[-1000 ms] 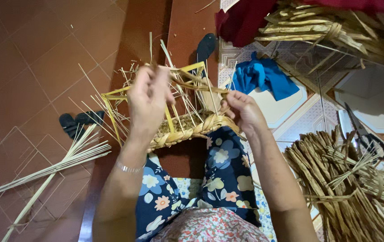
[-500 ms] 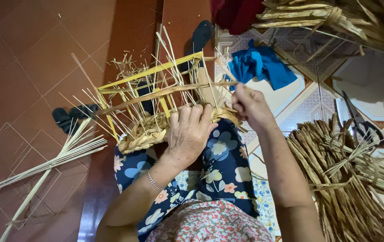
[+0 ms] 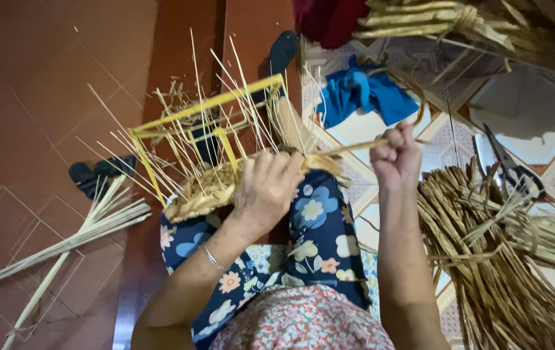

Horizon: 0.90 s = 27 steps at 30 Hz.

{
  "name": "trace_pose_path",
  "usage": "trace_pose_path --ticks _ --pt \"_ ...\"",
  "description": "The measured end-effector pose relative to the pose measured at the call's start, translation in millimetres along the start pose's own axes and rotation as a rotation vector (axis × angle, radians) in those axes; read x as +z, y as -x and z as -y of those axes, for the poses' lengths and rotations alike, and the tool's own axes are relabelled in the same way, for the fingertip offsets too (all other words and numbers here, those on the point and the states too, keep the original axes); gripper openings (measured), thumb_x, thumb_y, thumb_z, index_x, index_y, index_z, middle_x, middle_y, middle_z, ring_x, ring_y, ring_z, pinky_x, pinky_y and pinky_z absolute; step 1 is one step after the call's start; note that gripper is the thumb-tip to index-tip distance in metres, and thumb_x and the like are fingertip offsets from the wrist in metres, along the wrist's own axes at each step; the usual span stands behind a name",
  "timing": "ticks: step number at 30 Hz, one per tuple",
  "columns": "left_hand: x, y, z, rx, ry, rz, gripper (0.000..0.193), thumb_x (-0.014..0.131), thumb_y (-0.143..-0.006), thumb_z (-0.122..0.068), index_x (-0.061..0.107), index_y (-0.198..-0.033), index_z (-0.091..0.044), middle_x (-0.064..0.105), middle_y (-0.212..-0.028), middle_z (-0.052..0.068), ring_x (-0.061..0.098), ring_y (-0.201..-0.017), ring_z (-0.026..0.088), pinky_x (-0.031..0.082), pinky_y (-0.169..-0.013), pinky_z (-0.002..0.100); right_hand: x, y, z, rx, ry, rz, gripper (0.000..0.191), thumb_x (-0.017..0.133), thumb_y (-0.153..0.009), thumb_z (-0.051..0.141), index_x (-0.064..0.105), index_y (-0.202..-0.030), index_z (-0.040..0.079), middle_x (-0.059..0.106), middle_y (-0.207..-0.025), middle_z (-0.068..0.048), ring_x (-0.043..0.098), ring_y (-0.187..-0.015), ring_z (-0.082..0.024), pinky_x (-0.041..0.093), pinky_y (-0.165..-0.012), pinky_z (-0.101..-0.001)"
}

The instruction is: The person weaves dried palm leaves into a rectangular basket frame held between their legs. They repeatedly thread and pull the leaves through the frame to build up the basket walls.

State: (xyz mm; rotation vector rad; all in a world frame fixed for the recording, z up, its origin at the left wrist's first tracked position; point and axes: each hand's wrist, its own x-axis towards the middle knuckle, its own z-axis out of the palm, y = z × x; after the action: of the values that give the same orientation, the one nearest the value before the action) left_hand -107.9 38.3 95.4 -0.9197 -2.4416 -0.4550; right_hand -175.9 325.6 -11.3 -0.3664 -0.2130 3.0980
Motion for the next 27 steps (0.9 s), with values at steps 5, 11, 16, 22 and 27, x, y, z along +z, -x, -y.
trace_pose_path --ticks 5,11,16,22,27 --pt "-19 18 -2 -0.023 0.15 -0.103 0.047 0.079 -0.087 -0.019 0.063 -0.129 -0.004 0.06 -0.107 0.009 0.055 -0.101 0.027 0.042 -0.086 0.042 41 23 -1 -0.335 0.269 -0.109 0.031 0.043 -0.113 0.032 0.061 -0.101 0.01 0.058 -0.072 -0.003 0.036 -0.052 -0.009 0.03 -0.047 -0.0228" --pt "-12 26 -22 -0.164 0.424 -0.206 0.042 0.074 -0.095 -0.014 0.058 -0.132 -0.001 0.062 -0.114 0.009 0.062 -0.1 0.02 0.053 -0.087 0.038 146 80 -37 -0.7 0.997 0.608 0.034 0.046 -0.118 0.026 0.065 -0.1 0.005 0.065 -0.083 -0.006 0.054 -0.06 -0.011 0.044 -0.049 -0.0264" --pt "-19 32 -42 -0.357 0.827 -0.157 0.035 0.057 -0.105 -0.028 0.057 -0.128 -0.001 0.063 -0.119 0.007 0.062 -0.096 0.014 0.056 -0.088 0.032 173 149 -148 -0.755 1.639 1.26 0.018 0.07 -0.08 0.011 0.065 -0.098 0.008 0.066 -0.116 -0.012 0.07 -0.101 -0.033 0.054 -0.093 -0.044" --pt "-18 51 -35 -0.648 1.267 0.011 0.044 0.036 -0.113 -0.035 0.062 -0.121 -0.002 0.062 -0.114 0.011 0.058 -0.099 0.012 0.05 -0.092 0.029 97 202 -149 -0.66 1.326 1.153 0.028 0.07 -0.093 0.011 0.063 -0.118 0.002 0.064 -0.116 -0.015 0.069 -0.1 -0.034 0.05 -0.1 -0.046" --pt "6 64 -12 -0.372 1.278 -0.09 0.046 0.032 -0.118 -0.036 0.06 -0.104 -0.002 0.065 -0.119 0.01 0.062 -0.097 0.012 0.052 -0.098 0.028 -6 155 -126 0.195 1.25 0.235 0.022 0.06 -0.104 0.023 0.064 -0.091 0.005 0.06 -0.072 0.0 0.049 -0.054 -0.005 0.036 -0.044 -0.0212"
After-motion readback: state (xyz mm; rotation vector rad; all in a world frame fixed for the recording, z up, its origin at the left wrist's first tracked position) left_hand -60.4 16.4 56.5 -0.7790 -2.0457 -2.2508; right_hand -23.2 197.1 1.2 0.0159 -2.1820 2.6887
